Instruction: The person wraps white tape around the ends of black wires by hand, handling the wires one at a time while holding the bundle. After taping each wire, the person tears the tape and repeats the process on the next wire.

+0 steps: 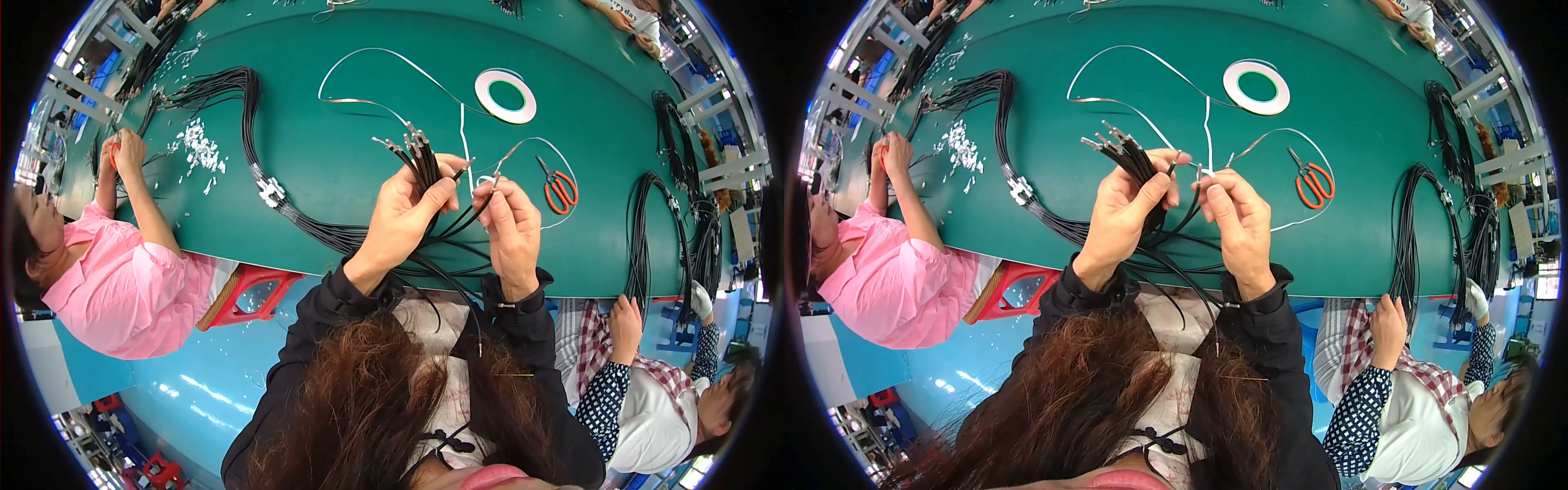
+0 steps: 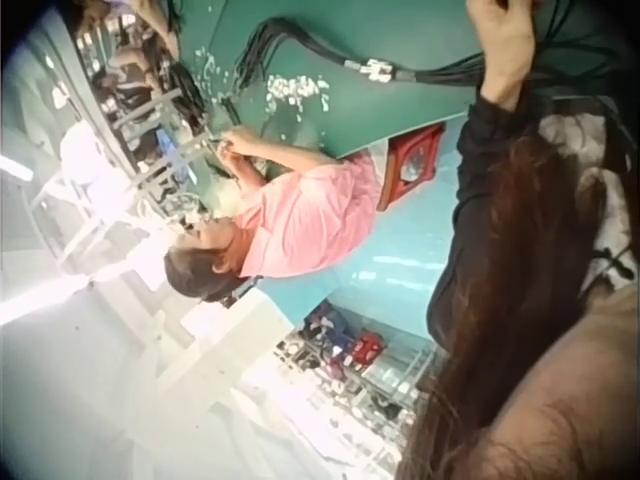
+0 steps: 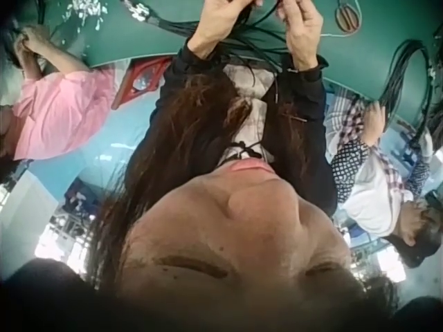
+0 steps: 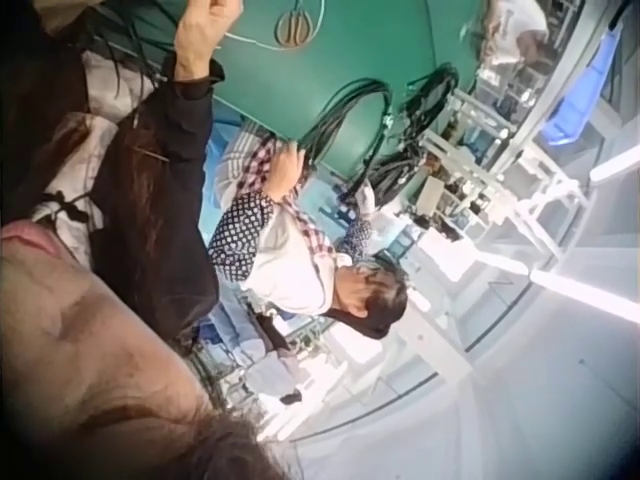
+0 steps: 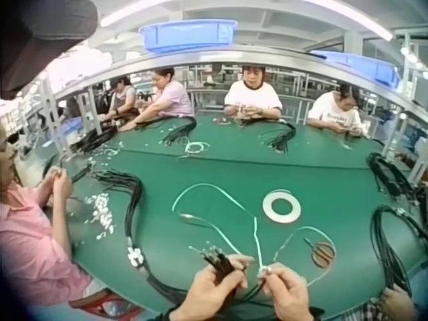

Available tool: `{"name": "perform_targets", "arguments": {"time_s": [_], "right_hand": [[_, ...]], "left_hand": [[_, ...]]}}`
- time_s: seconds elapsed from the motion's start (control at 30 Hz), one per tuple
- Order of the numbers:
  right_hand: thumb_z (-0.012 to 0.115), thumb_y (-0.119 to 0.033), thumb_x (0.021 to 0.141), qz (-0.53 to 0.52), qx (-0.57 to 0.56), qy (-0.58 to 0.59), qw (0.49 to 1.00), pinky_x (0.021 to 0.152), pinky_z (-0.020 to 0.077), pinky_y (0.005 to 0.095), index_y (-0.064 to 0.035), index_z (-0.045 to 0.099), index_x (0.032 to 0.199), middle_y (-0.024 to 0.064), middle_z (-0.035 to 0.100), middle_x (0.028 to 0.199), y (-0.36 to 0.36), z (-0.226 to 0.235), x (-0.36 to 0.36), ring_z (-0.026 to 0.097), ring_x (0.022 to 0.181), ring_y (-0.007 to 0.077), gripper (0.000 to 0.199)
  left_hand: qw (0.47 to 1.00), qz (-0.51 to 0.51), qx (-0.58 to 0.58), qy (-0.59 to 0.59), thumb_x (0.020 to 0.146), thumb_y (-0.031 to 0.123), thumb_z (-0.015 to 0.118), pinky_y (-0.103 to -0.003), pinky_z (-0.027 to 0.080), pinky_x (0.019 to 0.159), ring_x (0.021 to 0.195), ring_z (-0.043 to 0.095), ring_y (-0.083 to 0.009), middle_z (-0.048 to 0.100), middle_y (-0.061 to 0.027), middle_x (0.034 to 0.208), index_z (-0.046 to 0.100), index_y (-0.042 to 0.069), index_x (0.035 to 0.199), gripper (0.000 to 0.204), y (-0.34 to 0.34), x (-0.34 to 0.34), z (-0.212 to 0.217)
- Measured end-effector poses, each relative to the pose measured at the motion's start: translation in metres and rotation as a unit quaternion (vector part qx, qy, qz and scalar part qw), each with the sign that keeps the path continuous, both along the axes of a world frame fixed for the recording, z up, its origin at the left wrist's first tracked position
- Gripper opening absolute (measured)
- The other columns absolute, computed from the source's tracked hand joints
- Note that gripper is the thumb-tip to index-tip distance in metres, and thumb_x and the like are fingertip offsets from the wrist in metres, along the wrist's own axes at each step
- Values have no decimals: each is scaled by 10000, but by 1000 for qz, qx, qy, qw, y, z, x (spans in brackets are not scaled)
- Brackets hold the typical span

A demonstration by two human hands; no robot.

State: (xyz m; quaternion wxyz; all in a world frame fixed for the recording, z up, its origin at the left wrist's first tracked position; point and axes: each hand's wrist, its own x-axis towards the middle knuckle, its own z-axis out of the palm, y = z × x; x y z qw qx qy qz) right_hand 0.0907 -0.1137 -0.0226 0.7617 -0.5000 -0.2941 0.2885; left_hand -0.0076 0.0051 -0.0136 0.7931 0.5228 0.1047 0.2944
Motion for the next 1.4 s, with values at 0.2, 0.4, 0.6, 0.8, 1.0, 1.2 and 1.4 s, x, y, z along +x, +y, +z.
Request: {"name": "perform_targets", "arguments": {"time_s": [0.2, 0.4, 0.6, 0.8, 1.0, 1.2, 1.4], "right_hand": [[503, -116, 920, 56, -23, -67, 996, 609, 344, 187, 25, 576, 971, 33, 547, 901, 4, -5, 7, 425, 676, 57, 167], [512, -65, 897, 36, -61, -35, 997, 559, 326, 175, 21, 570, 962, 50, 564, 928, -6, 1, 6, 427, 666, 50, 123], [533, -54, 874, 25, -27, -80, 996, 506, 294, 160, 11, 564, 942, 86, 551, 1023, -10, -4, 5, 400, 594, 38, 100], [551, -87, 868, 100, 15, 24, 995, 511, 319, 172, -5, 537, 876, 128, 523, 1109, -16, 2, 1, 393, 551, 49, 84], [533, -48, 878, 84, 76, 81, 990, 557, 380, 173, -16, 536, 868, 130, 543, 1093, -8, 5, -6, 474, 638, 75, 34], [526, -15, 878, 8, 55, -61, 997, 569, 373, 192, -18, 549, 921, 94, 548, 963, -6, -3, -6, 466, 645, 84, 48], [559, 32, 846, -19, 39, -135, 990, 587, 379, 199, -12, 594, 915, 58, 530, 919, -3, -10, -7, 484, 703, 82, 89]], "left_hand": [[995, -95, -33, -8, 895, 77, 528, -245, 432, 669, 734, 523, -105, 557, -87, 999, 534, -4, 953, 99, 11, 0, 0], [995, -91, 25, 14, 889, 57, 523, -240, 417, 656, 736, 520, -105, 539, -73, 972, 532, -5, 939, 81, 9, -7, -4], [994, -105, 34, 9, 885, 47, 520, -239, 413, 665, 740, 519, -105, 533, -60, 939, 534, -14, 931, 77, 5, -10, -1], [992, -122, 37, 10, 884, 45, 525, -238, 418, 674, 748, 521, -104, 537, -64, 951, 536, -8, 943, 81, 4, -8, -6], [996, -84, 14, -12, 891, 63, 523, -250, 438, 712, 778, 527, -109, 549, -80, 989, 524, 7, 964, 92, 0, -6, -10], [997, -59, 17, -48, 895, 67, 518, -262, 447, 728, 797, 530, -112, 556, -100, 1049, 517, 15, 967, 89, 0, -10, -8], [996, -76, 42, -18, 901, 54, 505, -264, 451, 731, 800, 536, -111, 557, -145, 1128, 525, 7, 957, 76, -6, -17, -6]]}}
